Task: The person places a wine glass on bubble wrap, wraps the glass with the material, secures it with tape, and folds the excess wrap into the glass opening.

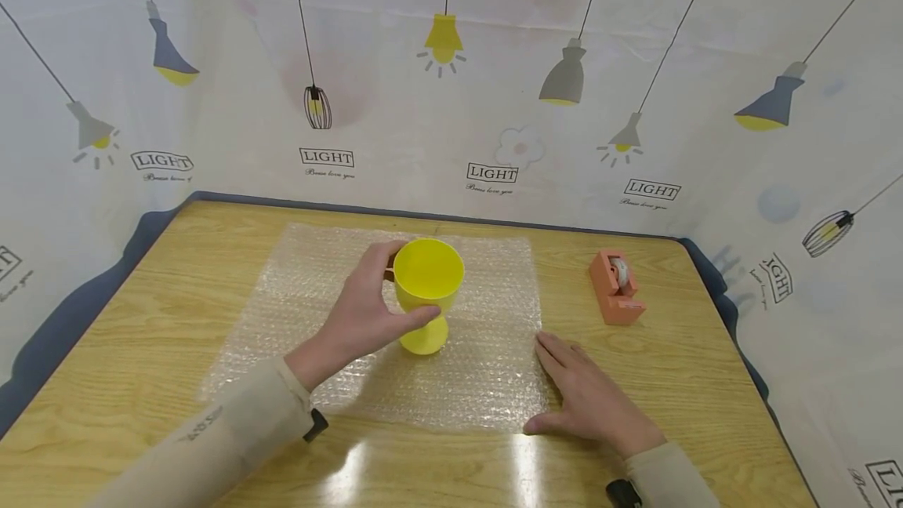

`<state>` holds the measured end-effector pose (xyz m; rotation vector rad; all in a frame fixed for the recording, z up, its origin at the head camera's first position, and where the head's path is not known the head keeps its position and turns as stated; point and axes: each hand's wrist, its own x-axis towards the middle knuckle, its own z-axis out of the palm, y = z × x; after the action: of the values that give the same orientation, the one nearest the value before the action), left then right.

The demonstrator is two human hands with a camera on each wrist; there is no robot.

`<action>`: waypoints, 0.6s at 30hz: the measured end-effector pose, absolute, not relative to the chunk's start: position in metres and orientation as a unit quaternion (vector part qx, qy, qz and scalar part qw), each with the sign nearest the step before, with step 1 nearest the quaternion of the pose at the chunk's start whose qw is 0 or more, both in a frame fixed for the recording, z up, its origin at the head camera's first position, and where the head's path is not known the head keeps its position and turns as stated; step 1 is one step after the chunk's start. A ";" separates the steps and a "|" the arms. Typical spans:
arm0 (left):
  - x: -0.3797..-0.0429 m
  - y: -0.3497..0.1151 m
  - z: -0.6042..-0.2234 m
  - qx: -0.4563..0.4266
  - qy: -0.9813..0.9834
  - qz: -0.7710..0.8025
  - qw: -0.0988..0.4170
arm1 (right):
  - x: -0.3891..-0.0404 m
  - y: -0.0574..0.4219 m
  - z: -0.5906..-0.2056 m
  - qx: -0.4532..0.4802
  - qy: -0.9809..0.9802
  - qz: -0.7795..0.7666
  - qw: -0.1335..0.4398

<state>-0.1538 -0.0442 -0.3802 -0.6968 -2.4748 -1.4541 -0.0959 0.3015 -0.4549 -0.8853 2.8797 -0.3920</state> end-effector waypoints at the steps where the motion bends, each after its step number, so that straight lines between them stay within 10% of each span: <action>1: -0.154 -0.043 -0.380 -0.236 -0.834 -0.490 0.092 | -0.096 0.301 -0.455 -0.292 0.946 -0.129 0.050; 18: -0.150 -0.028 -0.381 -0.250 -0.829 -0.494 0.085 | -0.097 0.296 -0.456 -0.293 0.946 -0.134 0.041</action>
<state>-0.1502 -0.0278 -0.3811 -0.7441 -2.4714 -1.4720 -0.0967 0.2960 -0.4565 -0.8963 2.8955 -0.4104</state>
